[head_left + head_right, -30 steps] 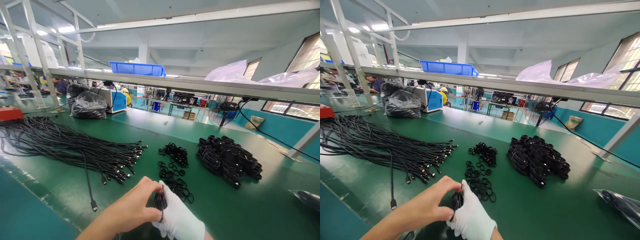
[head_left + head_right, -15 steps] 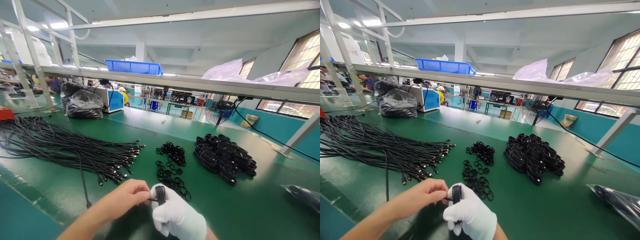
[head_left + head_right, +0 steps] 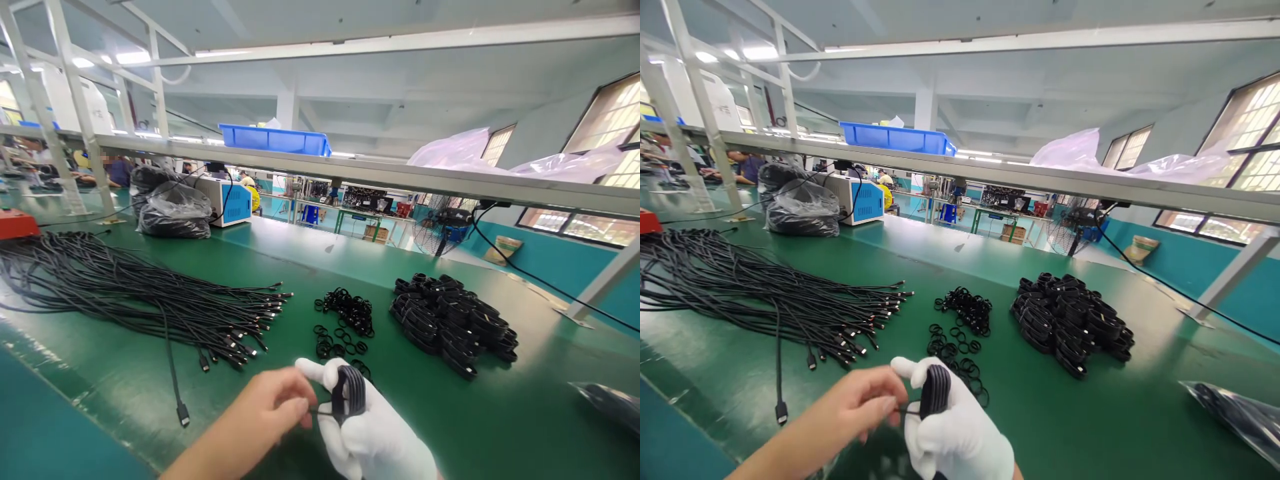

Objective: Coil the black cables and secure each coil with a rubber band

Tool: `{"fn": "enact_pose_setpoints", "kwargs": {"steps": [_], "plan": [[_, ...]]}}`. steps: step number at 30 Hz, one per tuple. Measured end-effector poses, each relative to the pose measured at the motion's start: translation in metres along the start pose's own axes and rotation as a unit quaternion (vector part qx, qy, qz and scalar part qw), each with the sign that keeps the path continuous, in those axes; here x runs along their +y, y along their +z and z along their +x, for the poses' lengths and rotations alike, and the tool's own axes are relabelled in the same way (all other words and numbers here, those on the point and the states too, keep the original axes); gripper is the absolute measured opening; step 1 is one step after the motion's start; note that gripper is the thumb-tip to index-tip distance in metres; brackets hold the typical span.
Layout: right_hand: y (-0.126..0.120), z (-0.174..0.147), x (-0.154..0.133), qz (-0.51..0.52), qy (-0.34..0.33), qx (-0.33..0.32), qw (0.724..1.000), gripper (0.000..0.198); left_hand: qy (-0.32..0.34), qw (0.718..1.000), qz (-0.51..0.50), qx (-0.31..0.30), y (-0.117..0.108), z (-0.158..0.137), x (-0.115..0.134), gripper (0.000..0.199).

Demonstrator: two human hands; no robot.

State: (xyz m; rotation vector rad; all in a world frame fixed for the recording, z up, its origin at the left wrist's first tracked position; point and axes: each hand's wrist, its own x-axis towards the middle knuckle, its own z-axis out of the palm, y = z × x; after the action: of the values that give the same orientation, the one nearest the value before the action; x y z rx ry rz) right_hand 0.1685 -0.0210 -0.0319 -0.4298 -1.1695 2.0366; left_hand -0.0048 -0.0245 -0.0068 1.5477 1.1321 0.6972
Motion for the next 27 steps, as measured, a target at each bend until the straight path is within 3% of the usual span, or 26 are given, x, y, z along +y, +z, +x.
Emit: {"fn": "enact_pose_setpoints", "kwargs": {"steps": [2, 4, 10, 13, 16, 19, 21, 25, 27], "plan": [[-0.002, 0.003, 0.004, 0.020, -0.004, -0.038, 0.999, 0.053, 0.021, 0.994, -0.102, 0.029, 0.003, 0.001, 0.001, 0.006], [-0.002, 0.005, 0.006, 0.012, -0.005, -0.034, 0.999, 0.055, 0.038, 0.984, -0.163, 0.053, 0.011, 0.003, 0.000, 0.009], [-0.005, 0.004, 0.009, 0.000, 0.003, -0.013, 1.000, 0.056, 0.028, 0.961, -0.256, 0.099, 0.032, 0.015, -0.011, 0.022], [-0.008, 0.004, 0.006, 0.013, 0.013, -0.006, 1.000, 0.064, 0.031, 0.961, -0.242, 0.131, 0.026, 0.016, -0.010, 0.017], [-0.009, 0.004, 0.003, 0.027, 0.041, -0.009, 0.999, 0.077, 0.074, 0.975, -0.109, 0.178, 0.012, 0.010, -0.001, 0.023], [-0.007, 0.004, 0.005, 0.058, 0.092, -0.049, 0.993, 0.075, 0.113, 0.990, 0.029, 0.080, -0.001, 0.007, 0.014, 0.034], [-0.006, 0.003, 0.008, 0.094, 0.100, -0.053, 0.989, 0.067, 0.101, 0.993, 0.052, 0.020, -0.007, 0.010, 0.022, 0.029], [-0.001, 0.007, 0.010, 0.167, 0.046, 0.031, 0.984, 0.042, 0.038, 0.999, 0.000, 0.017, -0.016, 0.022, 0.023, 0.030], [0.004, 0.011, 0.009, 0.149, 0.040, 0.064, 0.986, 0.043, 0.005, 0.999, -0.043, 0.007, -0.017, 0.030, 0.017, 0.031]]}}
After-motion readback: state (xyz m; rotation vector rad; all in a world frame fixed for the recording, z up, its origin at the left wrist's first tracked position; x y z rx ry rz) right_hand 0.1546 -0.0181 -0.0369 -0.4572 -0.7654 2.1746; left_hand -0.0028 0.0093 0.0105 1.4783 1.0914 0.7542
